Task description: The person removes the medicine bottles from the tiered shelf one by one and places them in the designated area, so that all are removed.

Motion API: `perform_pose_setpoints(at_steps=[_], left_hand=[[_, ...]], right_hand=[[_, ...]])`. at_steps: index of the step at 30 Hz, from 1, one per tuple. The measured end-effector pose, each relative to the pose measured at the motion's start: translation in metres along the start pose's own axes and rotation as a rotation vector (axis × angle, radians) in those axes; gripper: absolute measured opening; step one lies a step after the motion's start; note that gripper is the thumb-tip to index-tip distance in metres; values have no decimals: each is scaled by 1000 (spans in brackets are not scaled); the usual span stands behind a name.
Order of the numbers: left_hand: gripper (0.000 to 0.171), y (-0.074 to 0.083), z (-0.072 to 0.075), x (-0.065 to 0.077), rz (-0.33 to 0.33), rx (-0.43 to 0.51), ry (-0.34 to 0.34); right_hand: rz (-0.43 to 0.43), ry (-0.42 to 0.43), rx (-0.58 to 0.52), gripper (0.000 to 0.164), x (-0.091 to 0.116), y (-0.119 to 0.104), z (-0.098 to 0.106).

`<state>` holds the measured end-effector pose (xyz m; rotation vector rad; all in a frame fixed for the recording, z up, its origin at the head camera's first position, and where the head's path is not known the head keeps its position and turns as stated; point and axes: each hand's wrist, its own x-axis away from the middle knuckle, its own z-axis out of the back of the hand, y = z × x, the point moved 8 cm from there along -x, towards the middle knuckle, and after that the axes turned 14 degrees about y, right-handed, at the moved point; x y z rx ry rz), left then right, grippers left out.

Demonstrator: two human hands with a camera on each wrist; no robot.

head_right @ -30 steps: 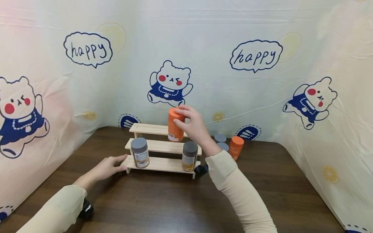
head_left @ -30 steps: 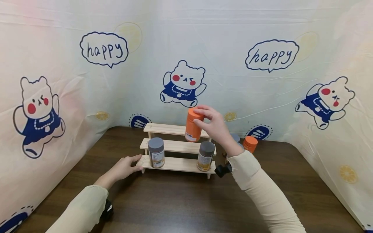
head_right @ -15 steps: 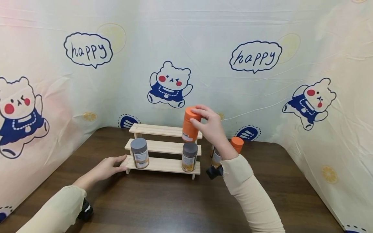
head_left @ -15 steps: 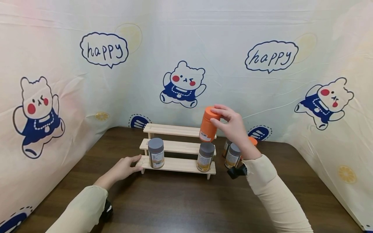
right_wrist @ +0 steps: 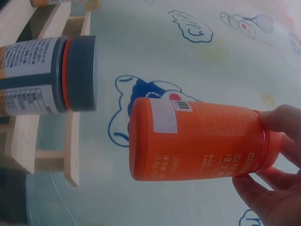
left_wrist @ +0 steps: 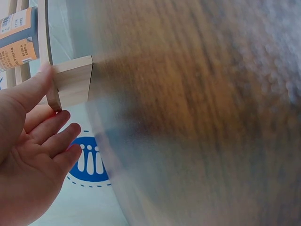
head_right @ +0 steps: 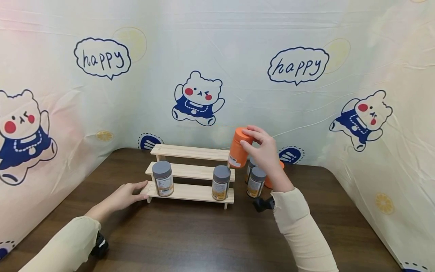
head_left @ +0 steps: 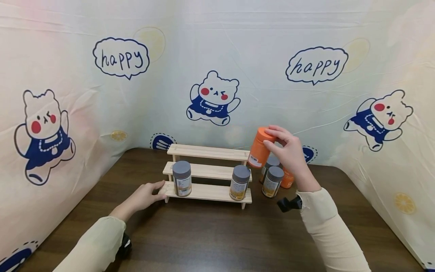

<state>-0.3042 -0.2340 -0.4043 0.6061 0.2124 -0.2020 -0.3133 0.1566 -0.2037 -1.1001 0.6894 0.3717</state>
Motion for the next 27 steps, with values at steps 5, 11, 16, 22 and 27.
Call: perform_pose_setpoints(at_steps=[5, 11, 16, 22, 27], left_hand=[[62, 1, 1, 0, 1, 7, -4], [62, 0, 0, 0, 5, 10, -12], [62, -1, 0, -1, 8, 8, -11], [62, -1, -1, -1, 4, 5, -9], [62, 0, 0, -1, -1, 3, -5]], right_hand=[[19, 41, 10, 34, 1, 4, 15], [9, 87, 25, 34, 2, 14, 34], [-27, 112, 47, 36, 4, 27, 48], [-61, 135, 111, 38, 9, 40, 64], [-118, 151, 165, 42, 14, 55, 76]])
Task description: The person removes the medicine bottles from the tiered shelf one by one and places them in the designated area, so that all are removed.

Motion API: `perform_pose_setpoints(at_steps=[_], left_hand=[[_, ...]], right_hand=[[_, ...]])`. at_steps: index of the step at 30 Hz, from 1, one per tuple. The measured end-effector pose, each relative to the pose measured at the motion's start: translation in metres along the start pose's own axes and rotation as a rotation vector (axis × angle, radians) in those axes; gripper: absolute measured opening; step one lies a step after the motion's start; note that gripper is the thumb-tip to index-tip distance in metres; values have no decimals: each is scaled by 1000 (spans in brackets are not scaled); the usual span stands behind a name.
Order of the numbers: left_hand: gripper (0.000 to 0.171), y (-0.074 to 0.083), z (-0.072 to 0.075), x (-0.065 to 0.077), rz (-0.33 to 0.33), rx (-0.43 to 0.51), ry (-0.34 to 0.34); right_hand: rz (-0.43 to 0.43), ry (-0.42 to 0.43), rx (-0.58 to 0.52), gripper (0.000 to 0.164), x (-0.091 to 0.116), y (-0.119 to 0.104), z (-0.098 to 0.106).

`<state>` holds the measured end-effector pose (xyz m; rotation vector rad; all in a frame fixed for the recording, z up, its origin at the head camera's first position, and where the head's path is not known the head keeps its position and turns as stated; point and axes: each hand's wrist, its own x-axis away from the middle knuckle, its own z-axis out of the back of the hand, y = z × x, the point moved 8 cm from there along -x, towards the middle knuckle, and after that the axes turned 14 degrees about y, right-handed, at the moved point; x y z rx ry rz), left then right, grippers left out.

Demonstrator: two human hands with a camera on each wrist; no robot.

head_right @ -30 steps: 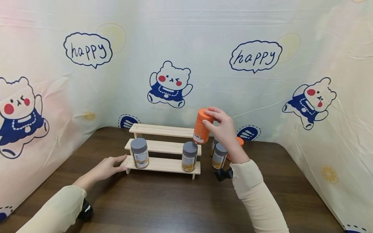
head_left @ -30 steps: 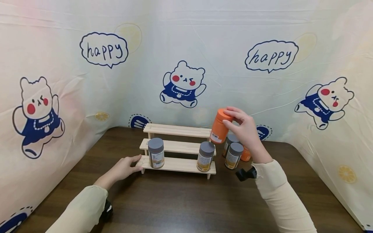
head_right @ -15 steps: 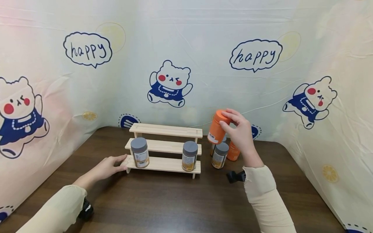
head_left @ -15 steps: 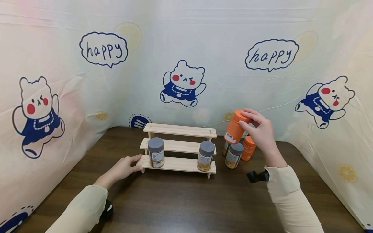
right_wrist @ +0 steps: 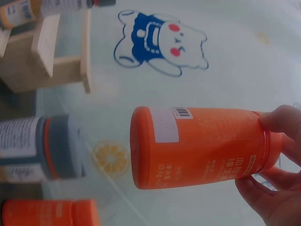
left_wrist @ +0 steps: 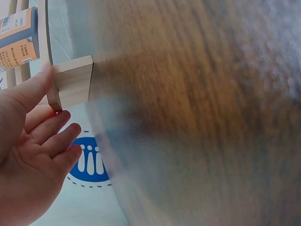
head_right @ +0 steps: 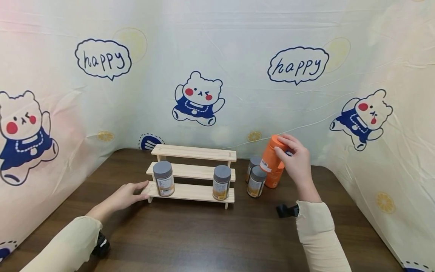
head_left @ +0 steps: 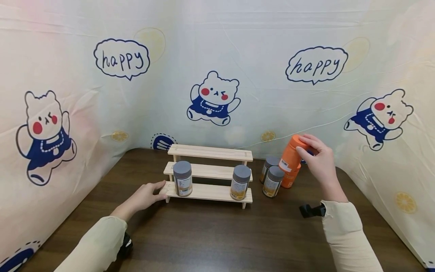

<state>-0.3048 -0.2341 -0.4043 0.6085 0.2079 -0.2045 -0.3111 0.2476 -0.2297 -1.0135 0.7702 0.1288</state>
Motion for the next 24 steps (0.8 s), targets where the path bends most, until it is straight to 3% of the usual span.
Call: perform_pose_setpoints(at_steps=[8, 24], left_hand=[[62, 2, 1, 0, 2, 4, -3], [61, 4, 2, 2, 8, 1, -11]], right_hand=[[-25, 26, 61, 42, 3, 28, 12], [-7, 2, 153, 39, 25, 76, 3]])
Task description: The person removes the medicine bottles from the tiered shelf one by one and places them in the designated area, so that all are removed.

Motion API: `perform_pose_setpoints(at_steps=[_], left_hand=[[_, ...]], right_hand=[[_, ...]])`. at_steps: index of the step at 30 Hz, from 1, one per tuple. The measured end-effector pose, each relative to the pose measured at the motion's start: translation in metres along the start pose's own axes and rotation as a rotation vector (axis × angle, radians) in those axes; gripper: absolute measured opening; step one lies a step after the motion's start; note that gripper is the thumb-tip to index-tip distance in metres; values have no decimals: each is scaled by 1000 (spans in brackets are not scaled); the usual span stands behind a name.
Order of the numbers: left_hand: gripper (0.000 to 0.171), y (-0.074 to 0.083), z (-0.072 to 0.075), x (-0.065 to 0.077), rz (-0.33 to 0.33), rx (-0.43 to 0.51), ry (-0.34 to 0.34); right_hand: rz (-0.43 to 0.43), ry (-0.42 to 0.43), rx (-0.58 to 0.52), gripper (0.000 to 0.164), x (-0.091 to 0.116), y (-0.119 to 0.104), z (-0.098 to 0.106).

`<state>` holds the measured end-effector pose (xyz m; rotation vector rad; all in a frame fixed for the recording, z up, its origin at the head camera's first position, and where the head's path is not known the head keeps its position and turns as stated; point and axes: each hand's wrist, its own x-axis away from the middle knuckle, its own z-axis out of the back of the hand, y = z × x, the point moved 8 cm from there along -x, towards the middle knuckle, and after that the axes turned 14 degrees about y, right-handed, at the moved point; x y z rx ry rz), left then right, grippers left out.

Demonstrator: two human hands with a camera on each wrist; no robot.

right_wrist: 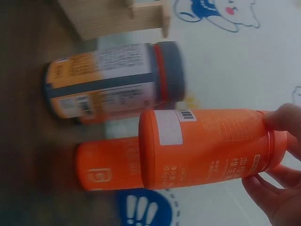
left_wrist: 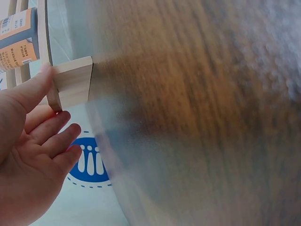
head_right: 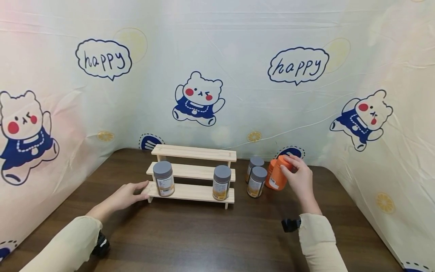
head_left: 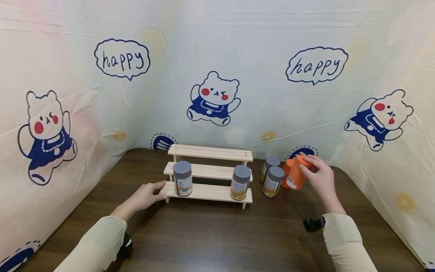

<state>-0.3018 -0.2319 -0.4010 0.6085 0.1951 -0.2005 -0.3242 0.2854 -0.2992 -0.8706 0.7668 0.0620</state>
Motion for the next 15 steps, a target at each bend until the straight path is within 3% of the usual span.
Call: perform_pose_setpoints(at_steps=[15], left_hand=[[63, -3, -2, -1, 1, 0, 2]], right_hand=[[-23, -76, 22, 33, 23, 29, -24]])
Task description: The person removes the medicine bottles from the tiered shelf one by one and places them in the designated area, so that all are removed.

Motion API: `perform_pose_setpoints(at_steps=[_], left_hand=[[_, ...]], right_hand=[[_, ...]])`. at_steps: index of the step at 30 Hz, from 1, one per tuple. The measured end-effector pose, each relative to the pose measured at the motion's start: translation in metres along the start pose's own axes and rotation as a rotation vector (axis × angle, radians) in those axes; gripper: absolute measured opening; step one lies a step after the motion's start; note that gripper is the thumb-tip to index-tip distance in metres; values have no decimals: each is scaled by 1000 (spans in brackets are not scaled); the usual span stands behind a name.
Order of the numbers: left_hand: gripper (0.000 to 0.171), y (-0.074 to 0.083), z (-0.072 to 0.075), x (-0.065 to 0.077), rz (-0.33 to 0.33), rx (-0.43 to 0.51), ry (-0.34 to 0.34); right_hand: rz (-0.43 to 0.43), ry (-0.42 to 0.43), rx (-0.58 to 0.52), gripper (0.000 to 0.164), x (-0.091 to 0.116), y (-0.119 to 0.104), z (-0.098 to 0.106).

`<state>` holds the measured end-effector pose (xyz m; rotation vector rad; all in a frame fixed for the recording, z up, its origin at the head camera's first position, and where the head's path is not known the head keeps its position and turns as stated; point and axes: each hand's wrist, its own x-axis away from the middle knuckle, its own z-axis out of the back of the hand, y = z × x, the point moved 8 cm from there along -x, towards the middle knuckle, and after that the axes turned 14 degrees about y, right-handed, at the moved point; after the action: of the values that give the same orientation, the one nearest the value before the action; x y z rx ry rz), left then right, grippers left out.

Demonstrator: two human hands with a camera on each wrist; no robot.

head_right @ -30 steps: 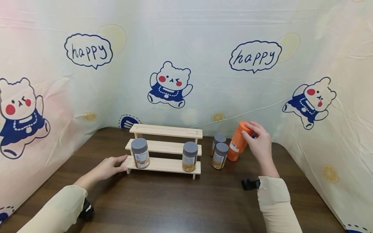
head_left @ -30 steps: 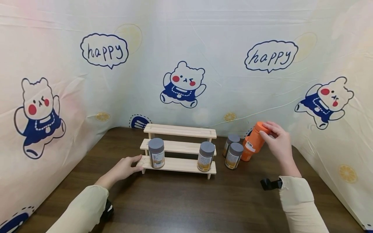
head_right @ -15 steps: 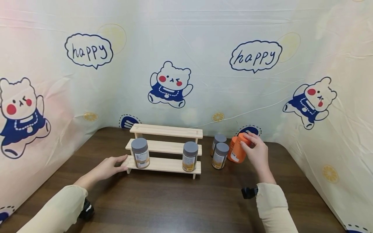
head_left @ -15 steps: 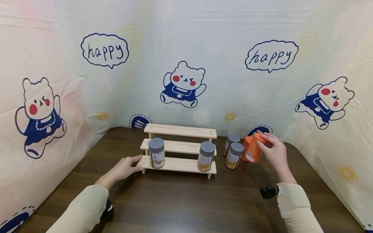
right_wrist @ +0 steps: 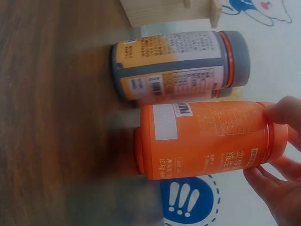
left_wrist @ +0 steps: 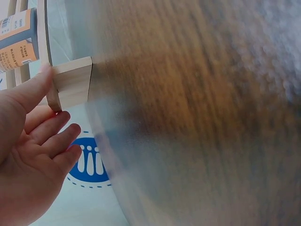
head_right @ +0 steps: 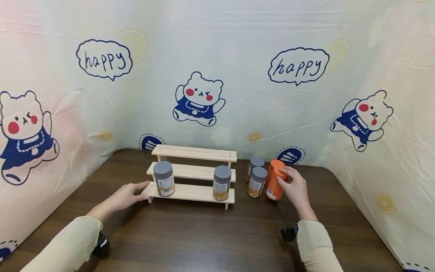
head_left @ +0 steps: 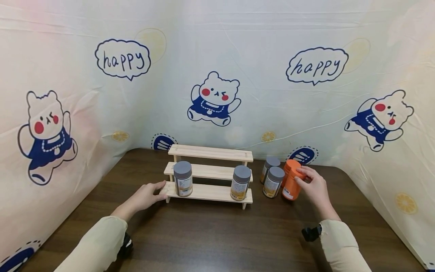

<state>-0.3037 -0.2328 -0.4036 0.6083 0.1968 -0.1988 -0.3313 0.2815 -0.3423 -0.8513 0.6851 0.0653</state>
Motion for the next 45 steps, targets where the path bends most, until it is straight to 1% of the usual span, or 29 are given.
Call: perform_pose_setpoints(at_steps=[4, 11, 21, 32, 45], left_hand=[[62, 1, 1, 0, -5, 0, 2], [62, 0, 0, 1, 2, 0, -4], [62, -1, 2, 1, 0, 1, 2], [63, -1, 0, 1, 15, 2, -6], [61, 0, 0, -1, -4, -4, 3]], right_hand=[[-16, -27, -11, 34, 2, 6, -4], [-8, -67, -5, 34, 5, 14, -8], [-6, -130, -23, 37, 6, 17, -8], [-11, -145, -28, 38, 5, 22, -9], [-21, -156, -42, 41, 6, 23, -9]])
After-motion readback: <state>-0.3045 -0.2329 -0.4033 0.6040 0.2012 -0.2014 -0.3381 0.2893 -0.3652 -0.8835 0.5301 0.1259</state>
